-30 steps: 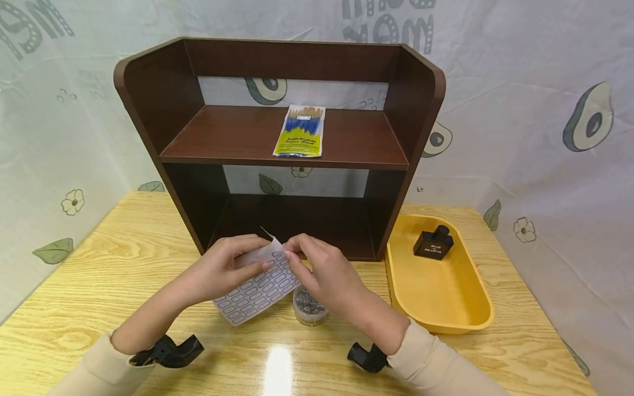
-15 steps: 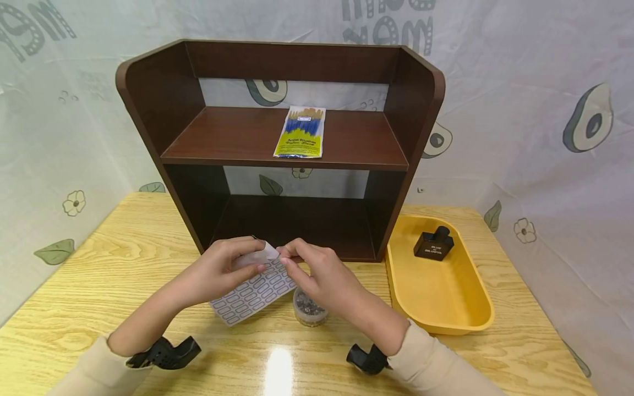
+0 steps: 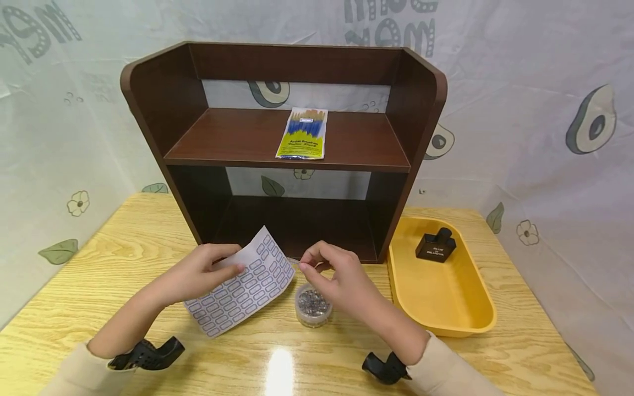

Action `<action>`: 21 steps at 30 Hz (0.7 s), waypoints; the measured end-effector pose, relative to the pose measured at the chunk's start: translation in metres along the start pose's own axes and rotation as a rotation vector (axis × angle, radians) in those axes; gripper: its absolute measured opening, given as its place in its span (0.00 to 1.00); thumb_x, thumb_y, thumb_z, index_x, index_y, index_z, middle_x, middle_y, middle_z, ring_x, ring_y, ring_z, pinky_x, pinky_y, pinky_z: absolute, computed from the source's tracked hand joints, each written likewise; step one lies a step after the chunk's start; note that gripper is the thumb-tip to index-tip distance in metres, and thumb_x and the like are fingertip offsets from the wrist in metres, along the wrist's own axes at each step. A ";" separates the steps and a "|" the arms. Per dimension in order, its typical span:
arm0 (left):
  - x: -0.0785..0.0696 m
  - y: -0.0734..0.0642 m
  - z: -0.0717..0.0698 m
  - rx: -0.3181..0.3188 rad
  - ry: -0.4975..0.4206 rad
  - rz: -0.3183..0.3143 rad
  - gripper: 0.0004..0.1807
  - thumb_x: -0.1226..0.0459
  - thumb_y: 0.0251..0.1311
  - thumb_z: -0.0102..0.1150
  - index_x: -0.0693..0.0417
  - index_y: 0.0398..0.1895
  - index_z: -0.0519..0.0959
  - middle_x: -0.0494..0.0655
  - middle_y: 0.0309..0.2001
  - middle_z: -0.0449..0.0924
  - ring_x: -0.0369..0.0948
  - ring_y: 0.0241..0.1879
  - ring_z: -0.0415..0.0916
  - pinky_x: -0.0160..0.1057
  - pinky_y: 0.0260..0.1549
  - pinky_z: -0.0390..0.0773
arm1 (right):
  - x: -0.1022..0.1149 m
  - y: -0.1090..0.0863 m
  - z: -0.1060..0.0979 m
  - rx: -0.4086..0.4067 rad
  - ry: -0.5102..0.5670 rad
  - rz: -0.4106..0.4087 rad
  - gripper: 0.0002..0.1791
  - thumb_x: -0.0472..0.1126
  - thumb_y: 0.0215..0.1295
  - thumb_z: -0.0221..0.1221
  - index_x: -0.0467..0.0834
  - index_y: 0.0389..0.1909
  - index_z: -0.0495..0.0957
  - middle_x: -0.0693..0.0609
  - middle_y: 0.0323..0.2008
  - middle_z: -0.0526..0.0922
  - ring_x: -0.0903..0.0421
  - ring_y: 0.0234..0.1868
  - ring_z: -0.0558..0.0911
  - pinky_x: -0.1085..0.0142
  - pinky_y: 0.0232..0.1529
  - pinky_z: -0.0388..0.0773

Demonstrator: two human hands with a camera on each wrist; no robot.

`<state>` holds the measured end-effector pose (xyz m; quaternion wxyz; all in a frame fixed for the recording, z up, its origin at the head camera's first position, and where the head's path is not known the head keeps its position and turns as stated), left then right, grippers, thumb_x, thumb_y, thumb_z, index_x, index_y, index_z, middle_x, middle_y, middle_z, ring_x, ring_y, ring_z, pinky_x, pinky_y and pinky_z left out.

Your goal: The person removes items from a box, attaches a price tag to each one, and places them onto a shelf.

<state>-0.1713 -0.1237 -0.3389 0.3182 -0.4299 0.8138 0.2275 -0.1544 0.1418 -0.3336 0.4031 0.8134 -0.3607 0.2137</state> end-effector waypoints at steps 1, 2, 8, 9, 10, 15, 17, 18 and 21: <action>0.003 -0.001 -0.001 0.011 0.000 -0.021 0.03 0.65 0.72 0.60 0.55 0.43 0.82 0.48 0.38 0.83 0.38 0.34 0.77 0.33 0.34 0.75 | -0.002 -0.002 -0.001 -0.001 -0.001 0.018 0.07 0.31 0.66 0.68 0.45 0.39 0.82 0.54 0.34 0.86 0.67 0.36 0.82 0.71 0.43 0.87; 0.006 -0.002 -0.001 0.024 -0.002 -0.036 0.04 0.65 0.72 0.60 0.56 0.44 0.82 0.48 0.38 0.84 0.37 0.33 0.78 0.33 0.34 0.77 | -0.004 -0.005 -0.002 -0.002 -0.001 0.035 0.08 0.31 0.65 0.69 0.46 0.38 0.82 0.55 0.33 0.86 0.67 0.36 0.82 0.71 0.42 0.87; 0.026 -0.007 0.002 0.106 -0.007 -0.135 0.08 0.65 0.70 0.62 0.59 0.47 0.82 0.48 0.35 0.86 0.36 0.28 0.82 0.33 0.30 0.82 | -0.012 -0.020 -0.010 0.012 -0.007 0.132 0.04 0.34 0.68 0.68 0.46 0.37 0.84 0.56 0.32 0.86 0.67 0.34 0.80 0.70 0.38 0.86; 0.030 -0.008 0.003 0.113 -0.006 -0.153 0.08 0.65 0.70 0.63 0.59 0.46 0.82 0.47 0.34 0.86 0.36 0.27 0.81 0.33 0.29 0.82 | -0.013 -0.023 -0.012 0.019 -0.002 0.149 0.03 0.35 0.69 0.67 0.46 0.37 0.84 0.55 0.32 0.86 0.67 0.34 0.80 0.70 0.37 0.86; 0.034 -0.008 0.003 0.115 -0.002 -0.171 0.08 0.65 0.69 0.64 0.60 0.46 0.82 0.47 0.33 0.85 0.37 0.26 0.81 0.33 0.29 0.81 | -0.014 -0.026 -0.013 0.028 0.005 0.164 0.01 0.36 0.70 0.67 0.45 0.37 0.84 0.55 0.32 0.86 0.67 0.34 0.80 0.70 0.37 0.85; 0.052 -0.005 0.009 0.109 0.078 -0.220 0.05 0.65 0.65 0.68 0.56 0.39 0.81 0.45 0.30 0.79 0.38 0.28 0.76 0.34 0.30 0.74 | -0.016 -0.038 -0.020 0.058 0.042 0.241 0.03 0.39 0.72 0.65 0.43 0.38 0.84 0.54 0.32 0.86 0.66 0.32 0.81 0.70 0.35 0.84; 0.058 -0.003 0.013 0.111 0.117 -0.240 0.06 0.64 0.63 0.70 0.55 0.37 0.81 0.45 0.29 0.77 0.39 0.30 0.73 0.35 0.31 0.71 | -0.018 -0.043 -0.020 0.061 0.053 0.266 0.02 0.39 0.71 0.66 0.44 0.38 0.84 0.55 0.31 0.86 0.65 0.32 0.81 0.70 0.35 0.84; 0.060 -0.002 0.015 0.115 0.137 -0.260 0.07 0.64 0.62 0.71 0.54 0.36 0.81 0.45 0.29 0.76 0.40 0.31 0.72 0.36 0.32 0.70 | -0.018 -0.045 -0.020 0.065 0.065 0.274 0.02 0.38 0.71 0.66 0.44 0.38 0.84 0.55 0.31 0.85 0.65 0.32 0.82 0.70 0.35 0.84; 0.063 -0.001 0.020 0.140 0.196 -0.325 0.09 0.64 0.60 0.74 0.54 0.38 0.82 0.45 0.30 0.77 0.41 0.33 0.72 0.38 0.34 0.71 | -0.020 -0.049 -0.017 0.073 0.101 0.266 0.02 0.37 0.71 0.66 0.42 0.38 0.84 0.54 0.32 0.86 0.65 0.32 0.82 0.70 0.35 0.85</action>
Point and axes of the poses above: each hand's wrist, its own y-axis towards the middle knuckle, its own z-axis out of the palm, x = y × z, the point moved 4 cm from there along y, towards the middle knuckle
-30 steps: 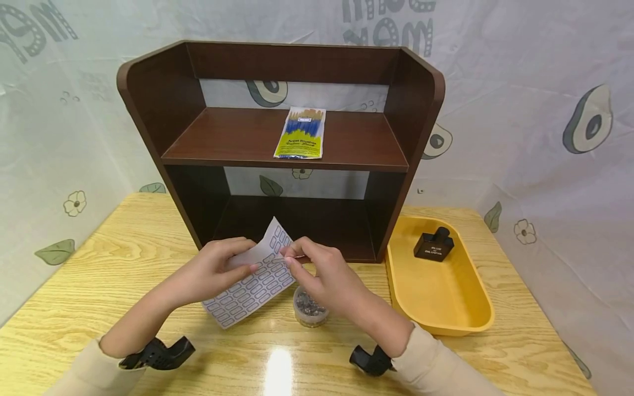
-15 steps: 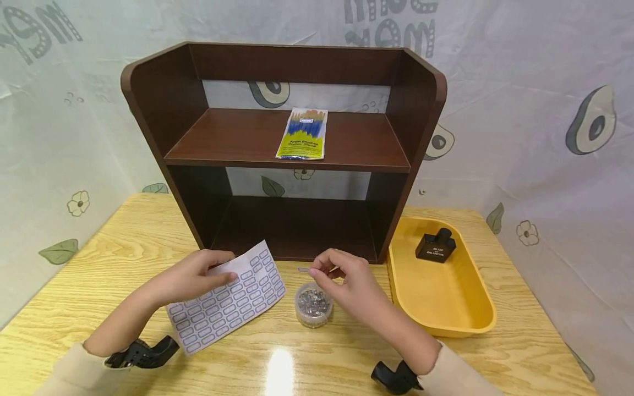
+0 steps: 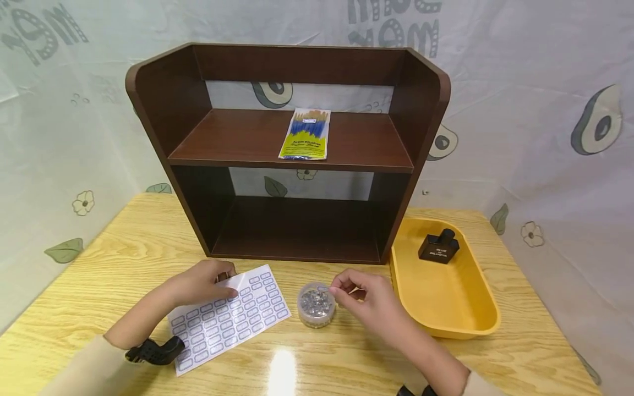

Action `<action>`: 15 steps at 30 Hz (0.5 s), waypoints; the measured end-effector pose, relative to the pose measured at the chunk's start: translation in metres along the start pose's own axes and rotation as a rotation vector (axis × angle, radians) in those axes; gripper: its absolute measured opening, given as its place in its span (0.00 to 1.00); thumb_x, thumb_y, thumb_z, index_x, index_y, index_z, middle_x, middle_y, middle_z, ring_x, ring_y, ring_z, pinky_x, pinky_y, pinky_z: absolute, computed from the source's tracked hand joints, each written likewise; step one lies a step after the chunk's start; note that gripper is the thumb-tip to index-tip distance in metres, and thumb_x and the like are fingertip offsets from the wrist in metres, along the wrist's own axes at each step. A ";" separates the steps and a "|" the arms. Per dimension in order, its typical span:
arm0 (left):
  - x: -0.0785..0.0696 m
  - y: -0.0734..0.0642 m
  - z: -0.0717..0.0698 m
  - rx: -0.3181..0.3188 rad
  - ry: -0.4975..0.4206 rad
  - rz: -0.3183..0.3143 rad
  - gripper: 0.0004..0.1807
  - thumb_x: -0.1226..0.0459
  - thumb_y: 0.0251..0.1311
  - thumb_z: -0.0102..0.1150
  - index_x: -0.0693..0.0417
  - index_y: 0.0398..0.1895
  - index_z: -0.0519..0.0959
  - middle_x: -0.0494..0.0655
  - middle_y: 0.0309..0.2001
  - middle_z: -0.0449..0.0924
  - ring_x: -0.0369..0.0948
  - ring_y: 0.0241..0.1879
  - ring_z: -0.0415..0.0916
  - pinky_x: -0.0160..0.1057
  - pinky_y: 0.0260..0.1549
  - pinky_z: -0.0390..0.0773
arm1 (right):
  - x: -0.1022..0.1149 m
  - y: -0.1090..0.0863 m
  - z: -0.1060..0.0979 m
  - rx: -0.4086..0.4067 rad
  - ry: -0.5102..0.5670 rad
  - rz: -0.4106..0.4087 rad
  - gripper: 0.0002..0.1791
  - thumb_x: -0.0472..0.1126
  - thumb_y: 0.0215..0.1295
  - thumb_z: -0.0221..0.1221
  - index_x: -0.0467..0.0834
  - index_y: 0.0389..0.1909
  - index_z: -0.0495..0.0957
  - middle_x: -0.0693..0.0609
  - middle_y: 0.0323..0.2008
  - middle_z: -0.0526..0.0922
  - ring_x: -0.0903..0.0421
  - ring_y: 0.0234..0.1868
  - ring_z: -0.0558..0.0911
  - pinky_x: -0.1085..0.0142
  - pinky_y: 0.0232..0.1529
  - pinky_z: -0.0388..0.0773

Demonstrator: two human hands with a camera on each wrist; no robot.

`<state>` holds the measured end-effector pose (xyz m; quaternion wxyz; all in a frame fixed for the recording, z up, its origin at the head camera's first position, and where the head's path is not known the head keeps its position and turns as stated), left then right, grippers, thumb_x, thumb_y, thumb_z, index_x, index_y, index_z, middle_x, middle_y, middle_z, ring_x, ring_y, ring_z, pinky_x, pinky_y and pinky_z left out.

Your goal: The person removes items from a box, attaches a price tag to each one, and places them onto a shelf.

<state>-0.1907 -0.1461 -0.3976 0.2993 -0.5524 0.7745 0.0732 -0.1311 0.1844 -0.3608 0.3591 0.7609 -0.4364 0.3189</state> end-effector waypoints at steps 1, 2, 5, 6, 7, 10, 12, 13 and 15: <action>-0.001 0.000 0.001 0.005 0.017 -0.016 0.09 0.64 0.60 0.74 0.54 0.39 0.82 0.45 0.31 0.78 0.41 0.34 0.72 0.39 0.36 0.72 | -0.001 -0.001 0.001 0.005 0.009 -0.011 0.02 0.37 0.71 0.65 0.42 0.38 0.84 0.54 0.32 0.86 0.65 0.32 0.82 0.69 0.35 0.85; -0.001 0.000 0.001 0.011 0.037 -0.037 0.10 0.63 0.59 0.74 0.53 0.40 0.82 0.44 0.32 0.79 0.42 0.34 0.72 0.40 0.37 0.73 | -0.002 -0.001 0.003 0.014 0.017 -0.024 0.03 0.37 0.72 0.65 0.40 0.39 0.84 0.53 0.32 0.86 0.65 0.32 0.82 0.69 0.35 0.86; -0.005 0.000 0.002 0.002 0.091 -0.067 0.12 0.62 0.58 0.75 0.52 0.41 0.82 0.44 0.33 0.80 0.42 0.35 0.73 0.41 0.39 0.75 | -0.003 -0.004 0.007 0.029 0.026 -0.035 0.05 0.37 0.72 0.65 0.38 0.39 0.84 0.53 0.31 0.86 0.66 0.32 0.82 0.69 0.33 0.85; -0.005 0.000 0.002 -0.006 0.109 -0.075 0.12 0.62 0.57 0.76 0.52 0.41 0.82 0.44 0.33 0.79 0.42 0.35 0.73 0.41 0.39 0.75 | -0.004 -0.005 0.008 0.035 0.028 -0.028 0.06 0.38 0.72 0.65 0.38 0.39 0.84 0.53 0.31 0.86 0.66 0.32 0.82 0.69 0.33 0.85; -0.006 0.000 0.003 -0.015 0.126 -0.086 0.13 0.61 0.57 0.76 0.51 0.41 0.82 0.44 0.33 0.79 0.42 0.35 0.73 0.41 0.38 0.75 | -0.004 -0.006 0.009 0.039 0.025 -0.022 0.05 0.38 0.72 0.65 0.39 0.38 0.84 0.53 0.31 0.86 0.66 0.32 0.82 0.69 0.33 0.85; -0.007 0.000 0.004 -0.044 0.191 -0.112 0.15 0.57 0.55 0.78 0.49 0.40 0.82 0.43 0.31 0.78 0.42 0.34 0.73 0.41 0.35 0.73 | -0.005 -0.009 0.009 0.053 0.022 0.009 0.05 0.38 0.72 0.66 0.40 0.38 0.84 0.51 0.32 0.87 0.67 0.33 0.82 0.69 0.34 0.86; -0.007 0.000 0.005 -0.063 0.222 -0.121 0.17 0.55 0.53 0.79 0.48 0.39 0.81 0.43 0.31 0.78 0.43 0.33 0.72 0.40 0.34 0.72 | -0.006 -0.010 0.009 0.064 0.018 0.029 0.05 0.39 0.72 0.66 0.40 0.38 0.85 0.50 0.33 0.88 0.68 0.34 0.82 0.70 0.35 0.86; -0.008 0.000 0.005 -0.070 0.235 -0.122 0.17 0.54 0.53 0.79 0.48 0.39 0.81 0.43 0.30 0.78 0.42 0.33 0.72 0.40 0.33 0.72 | -0.007 -0.011 0.009 0.068 0.016 0.034 0.05 0.39 0.72 0.66 0.40 0.39 0.85 0.49 0.34 0.88 0.69 0.35 0.82 0.70 0.35 0.86; -0.009 0.000 0.005 -0.080 0.261 -0.122 0.18 0.53 0.53 0.79 0.47 0.39 0.81 0.42 0.30 0.77 0.42 0.33 0.72 0.41 0.33 0.71 | -0.008 -0.012 0.008 0.081 0.022 0.048 0.06 0.40 0.72 0.66 0.39 0.39 0.85 0.48 0.34 0.88 0.69 0.35 0.82 0.70 0.35 0.86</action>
Point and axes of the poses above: each hand's wrist, its own y-axis towards the middle knuckle, its own z-axis out of the palm, x = y × z, the point moved 4 cm from there along y, towards the middle knuckle
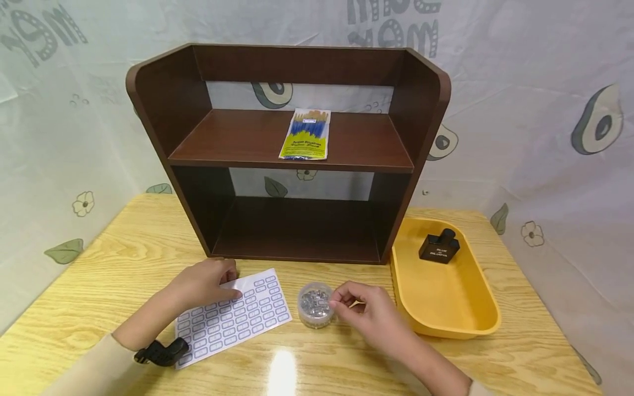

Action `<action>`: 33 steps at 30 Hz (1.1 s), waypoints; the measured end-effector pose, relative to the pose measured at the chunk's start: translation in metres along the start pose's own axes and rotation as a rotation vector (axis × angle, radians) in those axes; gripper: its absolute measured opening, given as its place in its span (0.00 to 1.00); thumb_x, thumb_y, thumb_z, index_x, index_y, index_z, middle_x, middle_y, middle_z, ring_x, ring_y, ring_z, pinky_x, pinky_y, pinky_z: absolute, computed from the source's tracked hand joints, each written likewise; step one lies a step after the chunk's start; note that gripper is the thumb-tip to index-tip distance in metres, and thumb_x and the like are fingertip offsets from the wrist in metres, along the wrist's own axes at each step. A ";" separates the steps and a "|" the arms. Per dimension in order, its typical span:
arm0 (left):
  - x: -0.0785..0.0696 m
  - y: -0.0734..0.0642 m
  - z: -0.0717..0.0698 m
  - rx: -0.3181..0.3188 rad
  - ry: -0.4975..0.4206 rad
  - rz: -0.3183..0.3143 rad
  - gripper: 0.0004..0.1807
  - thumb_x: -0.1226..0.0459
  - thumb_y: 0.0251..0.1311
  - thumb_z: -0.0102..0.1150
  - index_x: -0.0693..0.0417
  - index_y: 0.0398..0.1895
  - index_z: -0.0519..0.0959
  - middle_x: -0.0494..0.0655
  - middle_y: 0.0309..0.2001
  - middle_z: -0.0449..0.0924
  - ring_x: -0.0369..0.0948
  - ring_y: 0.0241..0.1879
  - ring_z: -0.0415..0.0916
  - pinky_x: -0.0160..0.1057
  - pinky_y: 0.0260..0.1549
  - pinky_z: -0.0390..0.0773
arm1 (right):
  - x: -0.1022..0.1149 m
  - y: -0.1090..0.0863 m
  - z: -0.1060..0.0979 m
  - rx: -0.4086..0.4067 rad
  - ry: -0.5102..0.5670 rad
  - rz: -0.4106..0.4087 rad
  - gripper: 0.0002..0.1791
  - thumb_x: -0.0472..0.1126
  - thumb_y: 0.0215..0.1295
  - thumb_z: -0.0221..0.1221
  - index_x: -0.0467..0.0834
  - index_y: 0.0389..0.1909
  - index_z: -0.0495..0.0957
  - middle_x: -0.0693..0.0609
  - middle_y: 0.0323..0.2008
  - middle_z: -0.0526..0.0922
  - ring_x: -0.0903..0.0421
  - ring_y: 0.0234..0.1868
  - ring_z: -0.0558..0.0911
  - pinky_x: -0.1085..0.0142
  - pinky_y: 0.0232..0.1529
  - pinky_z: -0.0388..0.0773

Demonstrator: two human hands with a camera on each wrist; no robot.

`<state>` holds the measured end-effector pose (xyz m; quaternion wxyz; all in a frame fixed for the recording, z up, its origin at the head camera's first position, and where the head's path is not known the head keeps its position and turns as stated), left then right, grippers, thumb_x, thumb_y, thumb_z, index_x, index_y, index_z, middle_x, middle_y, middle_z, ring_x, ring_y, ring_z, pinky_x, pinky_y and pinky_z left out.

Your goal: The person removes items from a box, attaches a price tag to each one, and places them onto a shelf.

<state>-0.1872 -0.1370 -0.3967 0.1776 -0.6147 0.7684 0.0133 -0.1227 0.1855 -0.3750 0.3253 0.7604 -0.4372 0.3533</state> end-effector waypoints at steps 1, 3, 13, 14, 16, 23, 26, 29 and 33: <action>0.000 0.000 0.000 -0.003 0.014 0.000 0.18 0.52 0.53 0.79 0.47 0.38 0.80 0.42 0.30 0.77 0.42 0.33 0.72 0.42 0.34 0.72 | -0.001 0.000 0.000 0.006 0.006 0.005 0.07 0.40 0.72 0.66 0.39 0.39 0.85 0.48 0.34 0.88 0.69 0.35 0.82 0.70 0.35 0.86; -0.001 -0.001 -0.001 -0.010 0.044 0.004 0.17 0.52 0.53 0.79 0.46 0.38 0.80 0.41 0.31 0.79 0.43 0.33 0.72 0.46 0.39 0.75 | -0.003 -0.001 0.000 0.015 0.018 0.014 0.07 0.40 0.72 0.66 0.39 0.39 0.85 0.47 0.35 0.88 0.68 0.35 0.82 0.70 0.34 0.86; -0.028 -0.001 -0.001 -0.172 0.004 0.135 0.13 0.55 0.63 0.72 0.50 0.45 0.82 0.45 0.37 0.84 0.42 0.35 0.75 0.48 0.44 0.79 | -0.008 -0.009 0.007 0.055 0.082 0.037 0.08 0.40 0.71 0.66 0.38 0.38 0.85 0.45 0.34 0.87 0.68 0.34 0.81 0.69 0.32 0.85; -0.032 0.000 -0.001 -0.176 -0.043 0.175 0.14 0.55 0.65 0.70 0.51 0.47 0.82 0.45 0.38 0.84 0.41 0.34 0.76 0.45 0.42 0.80 | -0.008 -0.009 0.008 0.057 0.082 0.043 0.07 0.40 0.71 0.66 0.39 0.37 0.85 0.46 0.34 0.87 0.68 0.34 0.81 0.69 0.31 0.85; -0.041 0.000 -0.002 -0.162 -0.148 0.264 0.15 0.57 0.68 0.68 0.53 0.52 0.81 0.46 0.41 0.85 0.40 0.36 0.77 0.41 0.40 0.82 | -0.010 -0.010 0.009 0.063 0.089 0.050 0.07 0.40 0.71 0.66 0.39 0.37 0.85 0.46 0.33 0.87 0.68 0.33 0.81 0.69 0.30 0.85; -0.066 0.001 0.002 -0.020 -0.384 0.489 0.24 0.56 0.74 0.62 0.56 0.67 0.76 0.53 0.56 0.86 0.45 0.52 0.83 0.42 0.48 0.86 | -0.013 -0.013 0.015 0.087 0.122 0.043 0.06 0.38 0.70 0.66 0.38 0.37 0.85 0.45 0.33 0.87 0.69 0.33 0.81 0.68 0.31 0.86; -0.076 0.002 0.006 0.038 -0.412 0.537 0.30 0.54 0.74 0.62 0.57 0.73 0.70 0.56 0.61 0.83 0.49 0.58 0.82 0.43 0.53 0.86 | -0.014 -0.015 0.017 0.088 0.124 0.040 0.06 0.37 0.70 0.66 0.38 0.36 0.85 0.45 0.31 0.86 0.70 0.33 0.80 0.67 0.32 0.87; -0.084 0.004 0.010 0.085 -0.419 0.568 0.36 0.55 0.72 0.65 0.57 0.77 0.65 0.58 0.65 0.80 0.51 0.63 0.81 0.47 0.58 0.85 | -0.015 -0.016 0.017 0.083 0.100 0.042 0.05 0.37 0.70 0.67 0.39 0.36 0.85 0.46 0.31 0.87 0.70 0.32 0.80 0.68 0.32 0.87; -0.092 0.004 0.016 0.146 -0.426 0.551 0.42 0.58 0.67 0.70 0.57 0.79 0.63 0.58 0.70 0.77 0.52 0.68 0.78 0.48 0.62 0.83 | -0.016 -0.016 0.019 0.085 0.069 0.056 0.05 0.39 0.70 0.67 0.41 0.35 0.85 0.49 0.30 0.87 0.70 0.32 0.80 0.70 0.33 0.86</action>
Point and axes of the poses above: each hand's wrist, its own y-axis towards the middle knuckle, its own z-axis out of the palm, x = y × z, the point moved 4 cm from there along y, towards the middle knuckle
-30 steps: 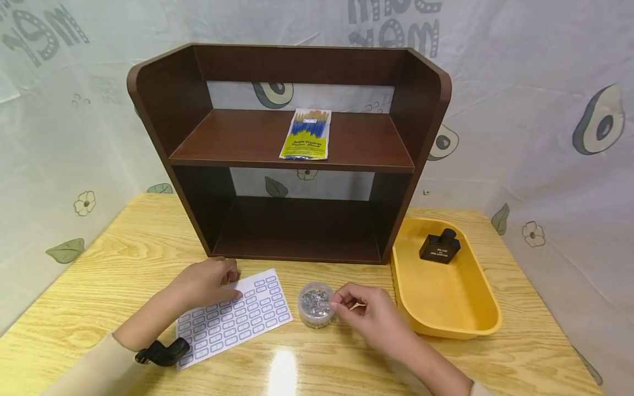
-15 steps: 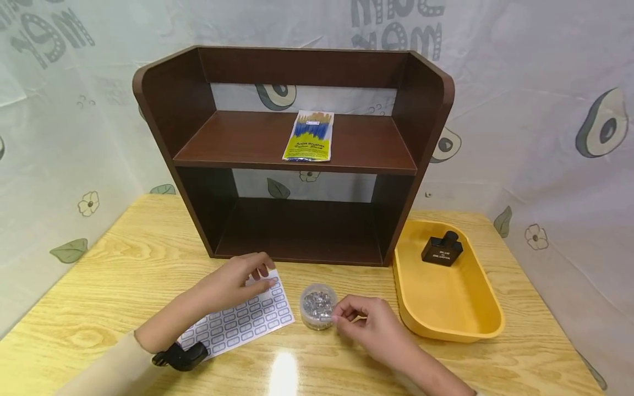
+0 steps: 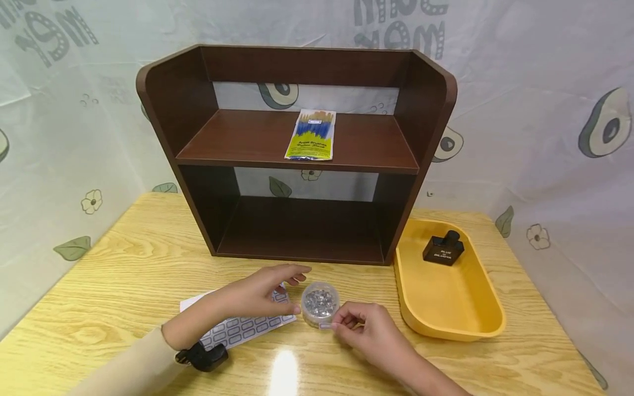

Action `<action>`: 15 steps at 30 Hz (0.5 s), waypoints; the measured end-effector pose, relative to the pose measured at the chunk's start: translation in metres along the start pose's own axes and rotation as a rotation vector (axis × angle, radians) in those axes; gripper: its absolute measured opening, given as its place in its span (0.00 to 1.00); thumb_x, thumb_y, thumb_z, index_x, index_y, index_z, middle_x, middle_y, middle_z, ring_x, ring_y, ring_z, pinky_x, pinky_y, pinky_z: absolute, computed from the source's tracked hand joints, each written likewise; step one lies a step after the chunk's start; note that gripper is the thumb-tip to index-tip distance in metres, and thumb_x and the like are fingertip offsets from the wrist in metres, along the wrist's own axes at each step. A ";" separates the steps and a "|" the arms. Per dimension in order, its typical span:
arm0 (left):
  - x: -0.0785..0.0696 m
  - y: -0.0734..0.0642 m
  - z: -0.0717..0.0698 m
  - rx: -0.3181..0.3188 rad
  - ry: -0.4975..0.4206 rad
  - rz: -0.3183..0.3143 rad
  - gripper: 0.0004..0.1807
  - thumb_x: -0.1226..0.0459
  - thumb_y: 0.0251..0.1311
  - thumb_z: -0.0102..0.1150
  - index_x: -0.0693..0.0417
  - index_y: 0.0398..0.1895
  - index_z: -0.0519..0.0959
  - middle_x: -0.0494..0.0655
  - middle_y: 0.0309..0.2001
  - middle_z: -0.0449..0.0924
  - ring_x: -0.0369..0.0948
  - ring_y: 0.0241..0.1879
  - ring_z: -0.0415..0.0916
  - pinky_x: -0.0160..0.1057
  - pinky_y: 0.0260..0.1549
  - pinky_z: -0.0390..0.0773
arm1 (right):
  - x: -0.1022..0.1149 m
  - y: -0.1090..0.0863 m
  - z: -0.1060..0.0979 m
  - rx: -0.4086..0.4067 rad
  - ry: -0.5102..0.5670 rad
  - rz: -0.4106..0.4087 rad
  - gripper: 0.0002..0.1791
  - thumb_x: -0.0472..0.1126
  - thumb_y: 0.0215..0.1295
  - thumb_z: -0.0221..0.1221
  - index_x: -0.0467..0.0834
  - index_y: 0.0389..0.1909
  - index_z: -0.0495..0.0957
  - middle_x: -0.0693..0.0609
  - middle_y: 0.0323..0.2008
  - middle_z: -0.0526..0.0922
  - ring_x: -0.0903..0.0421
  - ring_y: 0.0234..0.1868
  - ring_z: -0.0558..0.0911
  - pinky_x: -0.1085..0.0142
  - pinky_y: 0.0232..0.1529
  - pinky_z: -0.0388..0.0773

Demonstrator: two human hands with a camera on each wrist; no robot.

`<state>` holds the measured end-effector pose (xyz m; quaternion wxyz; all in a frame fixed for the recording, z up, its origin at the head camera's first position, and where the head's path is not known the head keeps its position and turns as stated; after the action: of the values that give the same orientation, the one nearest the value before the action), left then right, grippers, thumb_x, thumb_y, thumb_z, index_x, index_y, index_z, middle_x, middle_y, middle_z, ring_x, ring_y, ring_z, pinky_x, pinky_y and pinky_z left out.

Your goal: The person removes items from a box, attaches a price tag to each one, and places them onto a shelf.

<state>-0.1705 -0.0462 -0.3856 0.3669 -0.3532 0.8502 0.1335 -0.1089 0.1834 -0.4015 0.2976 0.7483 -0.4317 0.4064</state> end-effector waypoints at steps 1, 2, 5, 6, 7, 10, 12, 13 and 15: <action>-0.001 0.001 0.002 0.011 -0.002 -0.011 0.43 0.58 0.66 0.71 0.57 0.80 0.62 0.57 0.71 0.75 0.51 0.68 0.77 0.47 0.62 0.83 | 0.000 0.000 0.000 -0.002 -0.004 0.001 0.05 0.39 0.69 0.67 0.41 0.35 0.85 0.50 0.30 0.87 0.70 0.32 0.80 0.70 0.33 0.85; -0.001 0.002 0.004 0.024 -0.001 -0.021 0.44 0.58 0.65 0.72 0.56 0.80 0.62 0.57 0.72 0.74 0.51 0.69 0.77 0.45 0.62 0.83 | 0.000 0.000 0.001 -0.004 -0.007 0.002 0.05 0.39 0.69 0.67 0.41 0.34 0.85 0.50 0.30 0.87 0.70 0.32 0.80 0.70 0.33 0.85; -0.003 0.004 0.009 0.045 0.019 -0.040 0.47 0.56 0.64 0.73 0.55 0.82 0.60 0.55 0.74 0.72 0.49 0.69 0.76 0.40 0.61 0.83 | 0.000 0.001 0.002 -0.008 -0.012 -0.001 0.05 0.38 0.69 0.68 0.41 0.34 0.85 0.50 0.29 0.87 0.70 0.31 0.80 0.71 0.33 0.84; -0.004 0.005 0.010 0.046 0.035 -0.039 0.47 0.56 0.64 0.73 0.55 0.82 0.59 0.55 0.75 0.71 0.48 0.69 0.76 0.39 0.60 0.82 | 0.000 0.001 0.002 -0.008 -0.013 -0.001 0.04 0.38 0.69 0.68 0.41 0.34 0.86 0.50 0.29 0.87 0.70 0.31 0.80 0.71 0.33 0.84; -0.005 0.005 0.011 0.045 0.051 -0.035 0.47 0.56 0.64 0.73 0.56 0.82 0.59 0.55 0.75 0.71 0.48 0.69 0.77 0.38 0.59 0.83 | 0.000 0.001 0.003 -0.007 -0.012 0.000 0.04 0.38 0.68 0.68 0.41 0.34 0.86 0.50 0.29 0.88 0.70 0.31 0.80 0.71 0.33 0.84; -0.007 0.007 0.013 0.038 0.086 -0.021 0.46 0.56 0.65 0.72 0.57 0.82 0.60 0.55 0.74 0.72 0.47 0.67 0.78 0.36 0.57 0.83 | 0.000 0.001 0.005 0.001 -0.004 0.016 0.04 0.38 0.68 0.68 0.41 0.34 0.86 0.50 0.30 0.88 0.70 0.32 0.80 0.71 0.34 0.85; -0.008 0.008 0.014 0.034 0.102 -0.013 0.45 0.56 0.65 0.72 0.57 0.81 0.61 0.55 0.74 0.73 0.45 0.63 0.80 0.35 0.55 0.83 | 0.000 0.002 0.006 0.004 0.001 0.028 0.04 0.38 0.67 0.69 0.41 0.34 0.86 0.50 0.30 0.88 0.70 0.32 0.80 0.71 0.34 0.84; -0.008 0.008 0.015 0.034 0.107 -0.013 0.44 0.56 0.65 0.72 0.57 0.80 0.62 0.54 0.74 0.73 0.44 0.61 0.81 0.35 0.54 0.83 | -0.001 0.002 0.007 0.004 0.000 0.033 0.04 0.38 0.67 0.69 0.41 0.33 0.86 0.50 0.30 0.88 0.70 0.32 0.80 0.71 0.34 0.84; -0.008 0.009 0.016 0.035 0.117 -0.017 0.43 0.56 0.65 0.72 0.58 0.79 0.64 0.53 0.74 0.74 0.43 0.59 0.81 0.35 0.55 0.83 | -0.001 0.003 0.008 0.006 0.003 0.045 0.04 0.38 0.67 0.69 0.41 0.33 0.86 0.50 0.31 0.87 0.70 0.32 0.80 0.71 0.34 0.84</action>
<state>-0.1645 -0.0280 -0.3912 0.3236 -0.3614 0.8693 0.0946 -0.1088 0.1762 -0.4057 0.2866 0.7387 -0.4467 0.4155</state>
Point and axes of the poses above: each hand's wrist, its own y-axis towards the middle knuckle, its own z-axis out of the palm, x = y × z, the point moved 4 cm from there along y, towards the middle knuckle
